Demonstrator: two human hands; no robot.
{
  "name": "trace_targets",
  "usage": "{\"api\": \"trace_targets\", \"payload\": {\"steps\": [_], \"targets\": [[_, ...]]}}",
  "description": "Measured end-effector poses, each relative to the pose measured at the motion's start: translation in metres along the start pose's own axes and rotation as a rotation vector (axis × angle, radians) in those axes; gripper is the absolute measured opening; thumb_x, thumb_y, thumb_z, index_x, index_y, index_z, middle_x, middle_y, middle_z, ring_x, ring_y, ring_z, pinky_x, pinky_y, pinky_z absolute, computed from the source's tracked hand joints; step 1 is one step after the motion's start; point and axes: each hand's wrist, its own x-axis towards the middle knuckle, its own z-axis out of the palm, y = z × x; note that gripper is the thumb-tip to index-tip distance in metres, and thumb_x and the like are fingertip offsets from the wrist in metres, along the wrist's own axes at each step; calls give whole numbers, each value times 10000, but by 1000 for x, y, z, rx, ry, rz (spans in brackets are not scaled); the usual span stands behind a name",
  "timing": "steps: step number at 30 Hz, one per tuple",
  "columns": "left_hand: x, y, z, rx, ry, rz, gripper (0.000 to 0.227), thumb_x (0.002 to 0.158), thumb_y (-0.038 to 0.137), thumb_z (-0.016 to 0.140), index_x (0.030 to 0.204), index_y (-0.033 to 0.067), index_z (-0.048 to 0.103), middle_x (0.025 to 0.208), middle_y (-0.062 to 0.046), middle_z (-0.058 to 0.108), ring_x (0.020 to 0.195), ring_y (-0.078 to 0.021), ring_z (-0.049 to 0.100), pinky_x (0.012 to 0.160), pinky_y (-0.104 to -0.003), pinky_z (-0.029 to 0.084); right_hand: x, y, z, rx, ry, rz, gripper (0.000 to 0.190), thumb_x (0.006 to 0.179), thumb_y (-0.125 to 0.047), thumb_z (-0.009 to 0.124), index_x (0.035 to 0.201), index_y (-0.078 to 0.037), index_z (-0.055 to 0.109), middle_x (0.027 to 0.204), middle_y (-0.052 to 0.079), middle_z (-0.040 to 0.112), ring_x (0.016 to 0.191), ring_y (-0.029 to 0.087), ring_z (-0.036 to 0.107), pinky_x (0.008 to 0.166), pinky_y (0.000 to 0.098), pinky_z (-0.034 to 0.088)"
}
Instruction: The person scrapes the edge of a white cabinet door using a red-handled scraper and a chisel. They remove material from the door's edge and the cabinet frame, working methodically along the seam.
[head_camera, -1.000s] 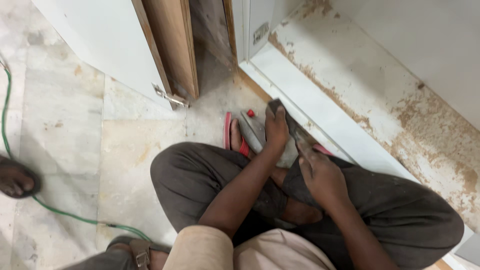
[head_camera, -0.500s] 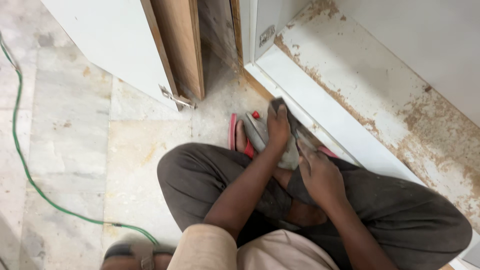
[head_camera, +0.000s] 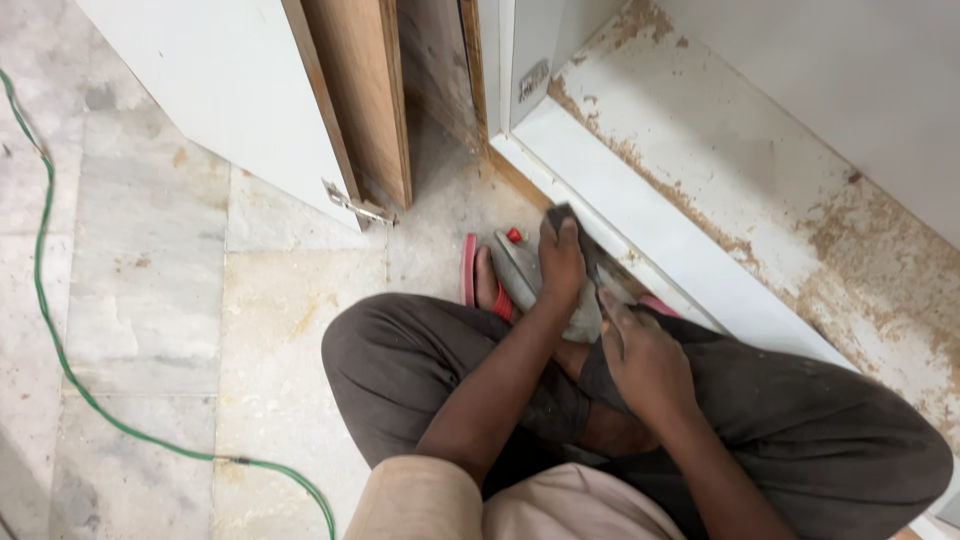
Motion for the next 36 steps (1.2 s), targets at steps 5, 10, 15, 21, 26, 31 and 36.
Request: {"api": "trace_targets", "payload": {"steps": [5, 10, 15, 21, 26, 31, 36], "targets": [[-1, -1, 0, 51, 23, -28, 462, 1043, 223, 496, 1427, -34, 479, 1292, -191, 634, 1189, -286, 613, 1030, -363, 452, 1, -9, -4, -37, -96, 144, 517, 973, -281, 553, 1489, -262, 536, 1132, 207, 695, 945, 414, 693, 842, 505, 563], [12, 3, 2, -15, 0, 77, 424, 1023, 195, 491, 1370, -41, 550, 1232, -206, 662, 1123, -289, 624, 986, -359, 480, 7, -16, -5, -41, -69, 107, 539, 950, -267, 558, 1488, -255, 522, 1139, 212, 691, 941, 412, 696, 810, 513, 562], [8, -9, -5, -75, -30, 44, 418, 1020, 181, 492, 1369, -42, 548, 1239, -177, 652, 1119, -268, 608, 982, -350, 468, 2, -14, 5, -74, -56, 71, 511, 985, -287, 546, 1492, -219, 521, 1159, 226, 682, 927, 415, 696, 801, 502, 570], [11, -19, -6, -6, 19, 37, 428, 1040, 198, 518, 1389, -50, 515, 1228, -156, 639, 1114, -246, 609, 982, -353, 469, 0, -18, 0, -10, -114, 161, 526, 985, -293, 527, 1509, -254, 506, 1154, 194, 697, 935, 376, 719, 827, 488, 578], [20, -14, -3, -102, -6, 152, 435, 1018, 195, 510, 1359, -72, 553, 1210, -142, 658, 1104, -226, 613, 971, -335, 482, 10, -23, -2, -50, -68, 112, 508, 980, -293, 536, 1483, -226, 525, 1165, 220, 682, 958, 417, 694, 824, 508, 565], [24, -17, -5, -123, -24, 45, 422, 1011, 170, 512, 1357, -68, 549, 1197, -136, 649, 1080, -216, 604, 956, -335, 477, 10, -25, 0, -75, -97, 136, 508, 997, -315, 522, 1499, -242, 515, 1135, 225, 682, 965, 417, 693, 850, 502, 569], [23, -33, -10, -56, 7, 53, 401, 1043, 171, 523, 1358, -78, 534, 1144, -118, 643, 1024, -204, 601, 923, -339, 477, 3, -25, 1, -52, -78, 102, 524, 986, -289, 522, 1502, -207, 500, 1180, 220, 680, 939, 414, 704, 824, 511, 570]]}}
